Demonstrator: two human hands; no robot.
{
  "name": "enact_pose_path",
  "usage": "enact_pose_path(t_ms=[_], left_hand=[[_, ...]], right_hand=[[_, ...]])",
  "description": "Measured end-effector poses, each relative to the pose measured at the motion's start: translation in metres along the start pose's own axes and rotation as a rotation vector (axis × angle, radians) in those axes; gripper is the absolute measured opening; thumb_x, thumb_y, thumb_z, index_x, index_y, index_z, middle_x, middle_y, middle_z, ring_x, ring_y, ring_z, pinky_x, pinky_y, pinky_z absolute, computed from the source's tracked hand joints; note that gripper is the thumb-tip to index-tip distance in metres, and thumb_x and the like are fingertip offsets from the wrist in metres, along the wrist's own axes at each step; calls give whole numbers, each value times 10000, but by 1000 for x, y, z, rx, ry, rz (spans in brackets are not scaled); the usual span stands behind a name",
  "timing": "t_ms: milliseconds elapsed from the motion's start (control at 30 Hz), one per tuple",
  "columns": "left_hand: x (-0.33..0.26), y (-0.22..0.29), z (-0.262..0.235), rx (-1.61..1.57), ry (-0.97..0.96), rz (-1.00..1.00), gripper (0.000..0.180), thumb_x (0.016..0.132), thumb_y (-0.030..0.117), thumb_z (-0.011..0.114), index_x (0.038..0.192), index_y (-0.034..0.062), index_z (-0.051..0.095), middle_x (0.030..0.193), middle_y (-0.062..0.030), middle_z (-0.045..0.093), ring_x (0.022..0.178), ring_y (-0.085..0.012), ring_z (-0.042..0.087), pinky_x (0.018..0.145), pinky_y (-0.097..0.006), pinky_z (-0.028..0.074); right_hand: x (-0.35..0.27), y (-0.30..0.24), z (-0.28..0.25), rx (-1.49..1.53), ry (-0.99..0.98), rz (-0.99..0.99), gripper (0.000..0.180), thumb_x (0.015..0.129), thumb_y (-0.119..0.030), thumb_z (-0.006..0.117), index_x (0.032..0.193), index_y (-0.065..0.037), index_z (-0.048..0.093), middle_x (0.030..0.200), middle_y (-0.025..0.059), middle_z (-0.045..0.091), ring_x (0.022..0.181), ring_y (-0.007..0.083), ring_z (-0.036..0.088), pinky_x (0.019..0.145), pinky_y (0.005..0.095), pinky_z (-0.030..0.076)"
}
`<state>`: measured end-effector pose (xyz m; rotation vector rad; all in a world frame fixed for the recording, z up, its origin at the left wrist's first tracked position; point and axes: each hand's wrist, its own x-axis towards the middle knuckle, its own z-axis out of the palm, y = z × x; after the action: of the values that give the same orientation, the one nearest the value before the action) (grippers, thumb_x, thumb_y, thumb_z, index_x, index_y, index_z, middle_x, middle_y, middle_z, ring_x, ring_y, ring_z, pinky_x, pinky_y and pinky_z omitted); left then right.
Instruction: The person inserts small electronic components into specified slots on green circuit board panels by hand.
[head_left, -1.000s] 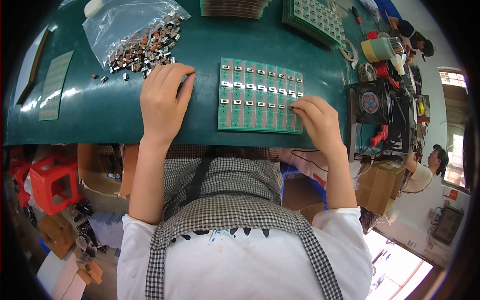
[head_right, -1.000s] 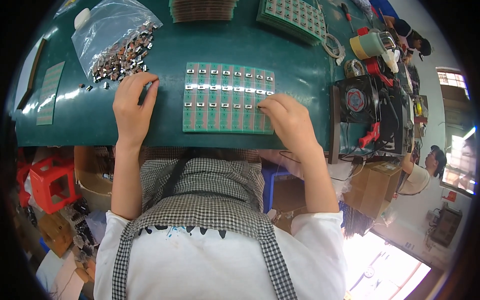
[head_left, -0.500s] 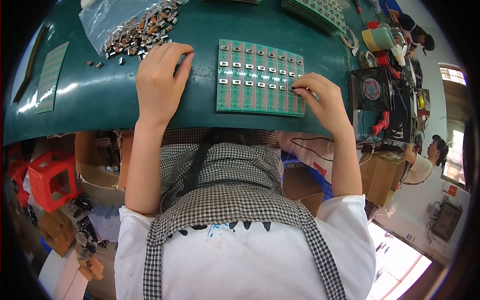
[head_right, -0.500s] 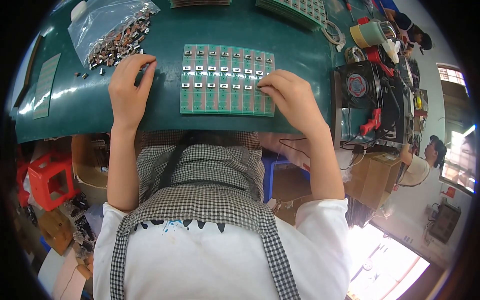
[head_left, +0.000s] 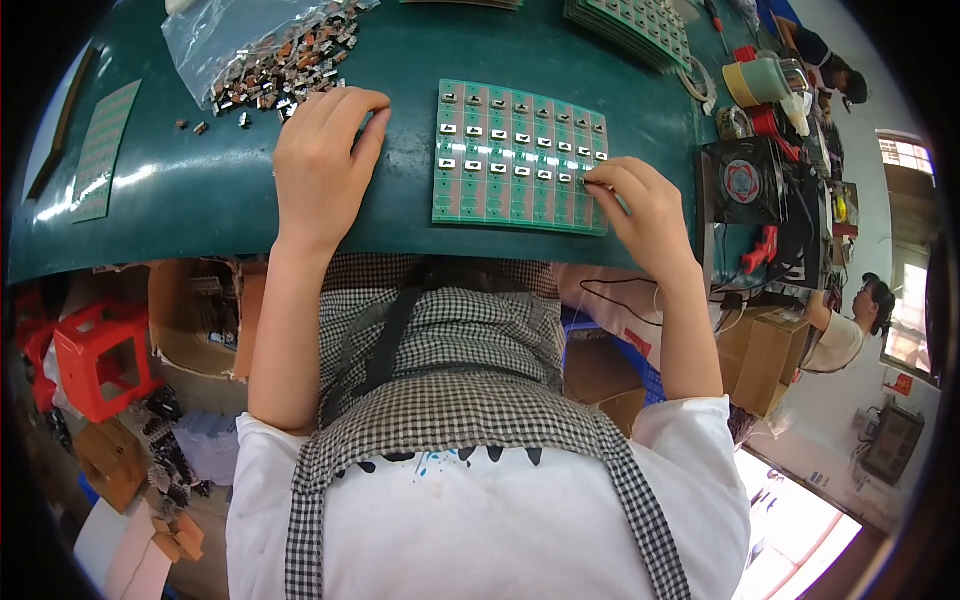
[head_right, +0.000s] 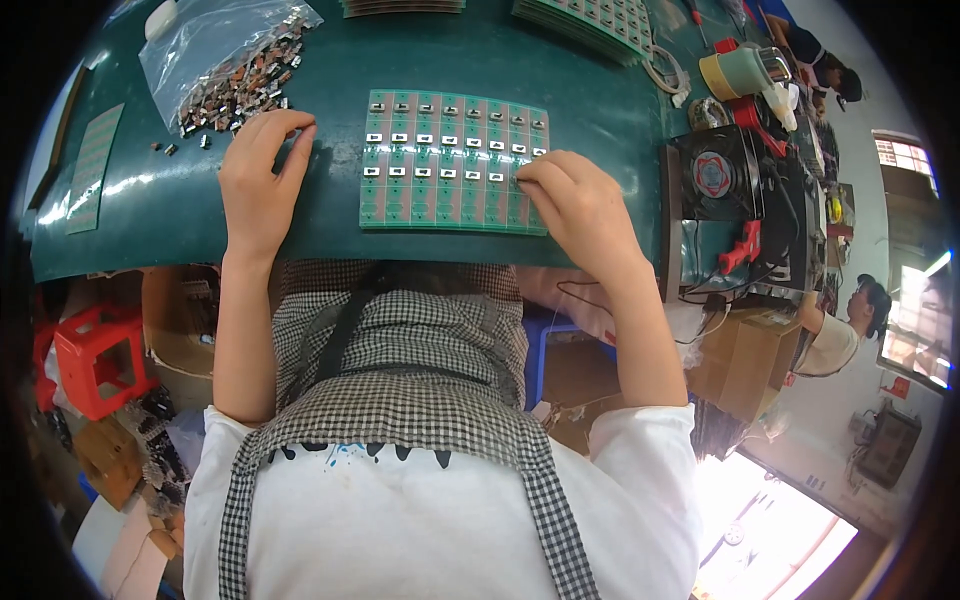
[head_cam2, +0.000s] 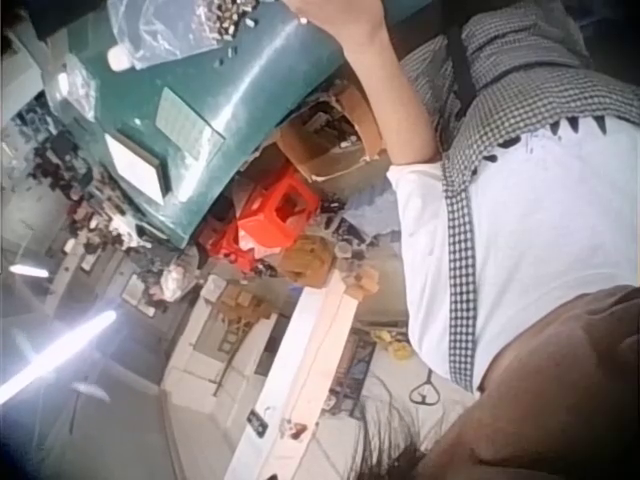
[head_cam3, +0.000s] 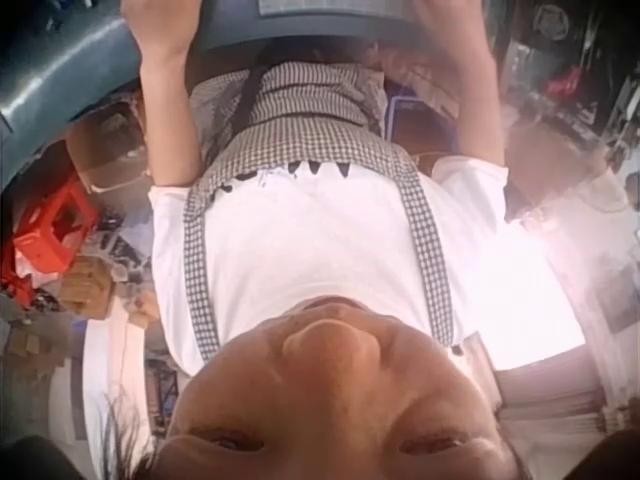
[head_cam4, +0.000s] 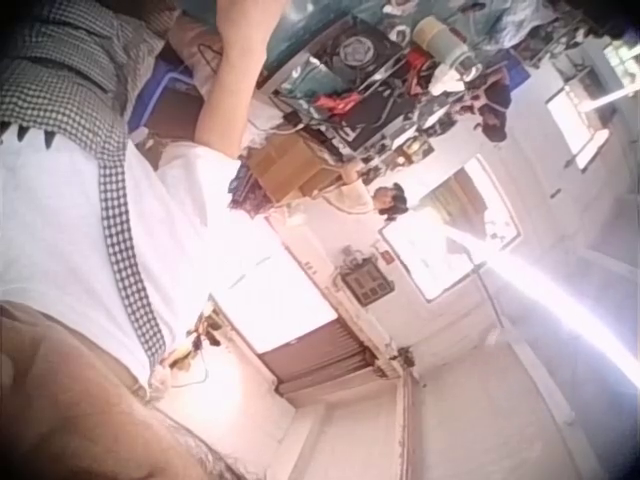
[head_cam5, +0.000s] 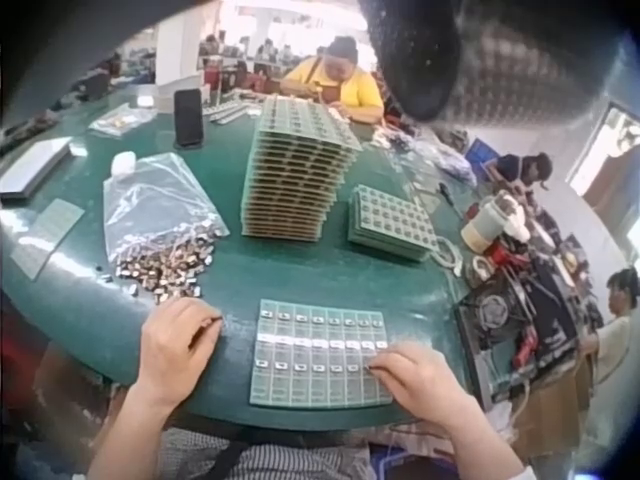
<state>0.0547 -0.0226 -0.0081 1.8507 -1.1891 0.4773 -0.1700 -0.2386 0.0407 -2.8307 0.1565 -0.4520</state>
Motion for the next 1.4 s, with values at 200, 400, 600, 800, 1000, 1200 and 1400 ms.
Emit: enact_pose_path(t_ms=[200, 400, 600, 800, 1000, 1200, 1400], left_hand=[[0, -1, 0, 6, 22, 32, 102, 798, 49, 684, 883, 46, 627, 855, -69, 647, 807, -269, 608, 721, -373, 479], [1, -2, 0, -6, 25, 39, 98, 799, 56, 683, 877, 49, 624, 845, -65, 643, 794, -266, 610, 710, -370, 482], [0, -3, 0, -6, 29, 40, 90, 803, 59, 677, 873, 49, 621, 832, -64, 638, 787, -269, 610, 700, -372, 479], [1, -1, 1, -17, 22, 35, 88, 802, 56, 678, 865, 49, 617, 829, -62, 638, 789, -268, 610, 699, -373, 478], [0, -2, 1, -4, 28, 37, 89, 801, 51, 679, 869, 48, 621, 826, -64, 638, 792, -269, 611, 705, -371, 480], [-1, -2, 1, -10, 28, 37, 87, 802, 51, 676, 868, 48, 620, 829, -65, 639, 788, -270, 611, 705, -369, 481], [0, -1, 0, -11, 10, 43, 75, 814, 58, 665, 873, 49, 619, 831, -59, 641, 782, -265, 611, 700, -369, 478]], right_hand=[[4, -2, -2, 51, -40, 61, 106, 794, -8, 662, 896, -27, 639, 852, 111, 631, 801, 304, 632, 689, 378, 510], [7, -2, -6, 86, -86, 111, 105, 801, 1, 657, 903, -17, 648, 856, 119, 636, 790, 301, 633, 689, 365, 508], [8, -2, -7, 76, -99, 85, 100, 804, 5, 650, 901, -17, 645, 857, 116, 634, 791, 304, 633, 691, 367, 509], [3, -7, -5, -26, -62, 7, 130, 791, 0, 662, 916, -28, 641, 889, 112, 633, 822, 307, 632, 702, 379, 513], [5, -9, -5, -78, -47, -12, 155, 778, -8, 676, 927, -36, 643, 908, 109, 635, 838, 306, 632, 708, 384, 515], [3, -4, -3, -32, -30, 12, 139, 762, -1, 682, 894, -30, 655, 873, 100, 651, 799, 294, 643, 685, 377, 519], [4, -2, -4, 5, -21, 38, 129, 760, 1, 684, 885, -31, 673, 846, 99, 664, 772, 286, 650, 670, 362, 519]])
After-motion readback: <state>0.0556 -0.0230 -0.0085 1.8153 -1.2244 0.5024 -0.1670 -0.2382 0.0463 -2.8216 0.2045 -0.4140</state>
